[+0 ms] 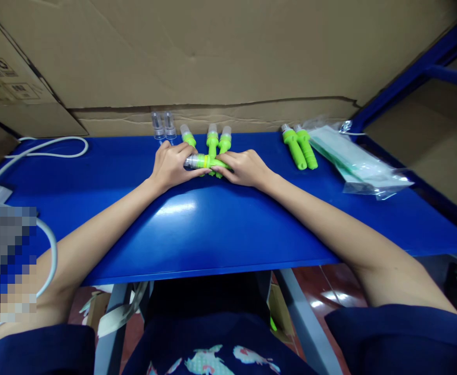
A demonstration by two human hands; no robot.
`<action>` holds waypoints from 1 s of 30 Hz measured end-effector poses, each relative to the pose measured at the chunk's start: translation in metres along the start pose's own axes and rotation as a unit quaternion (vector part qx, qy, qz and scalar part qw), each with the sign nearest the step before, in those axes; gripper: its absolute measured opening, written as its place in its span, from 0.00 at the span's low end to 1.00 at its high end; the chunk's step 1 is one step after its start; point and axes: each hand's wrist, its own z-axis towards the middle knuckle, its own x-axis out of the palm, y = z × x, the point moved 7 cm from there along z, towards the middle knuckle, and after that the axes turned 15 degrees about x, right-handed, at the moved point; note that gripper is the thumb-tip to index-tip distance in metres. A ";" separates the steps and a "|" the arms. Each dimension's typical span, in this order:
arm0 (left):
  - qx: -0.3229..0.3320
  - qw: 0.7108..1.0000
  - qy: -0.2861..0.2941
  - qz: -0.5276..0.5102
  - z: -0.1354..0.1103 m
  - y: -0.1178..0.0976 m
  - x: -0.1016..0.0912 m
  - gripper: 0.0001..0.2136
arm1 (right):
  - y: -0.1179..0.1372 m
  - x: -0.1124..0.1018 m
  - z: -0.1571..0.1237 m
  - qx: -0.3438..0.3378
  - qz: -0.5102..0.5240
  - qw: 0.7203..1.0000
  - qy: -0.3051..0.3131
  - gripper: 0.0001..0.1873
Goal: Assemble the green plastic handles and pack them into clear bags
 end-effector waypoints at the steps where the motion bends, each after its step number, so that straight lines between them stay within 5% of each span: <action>1: -0.002 1.000 0.004 0.001 0.000 0.000 0.001 0.30 | 0.000 0.000 0.000 0.004 -0.005 1.000 0.005 0.27; 12: 0.015 1.000 0.014 0.007 0.000 -0.001 0.002 0.30 | 0.001 0.001 0.002 0.029 -0.018 0.999 0.039 0.25; 30: -0.026 0.999 -0.020 0.009 -0.002 0.001 0.000 0.28 | -0.001 -0.009 0.003 0.024 0.006 0.999 -0.030 0.28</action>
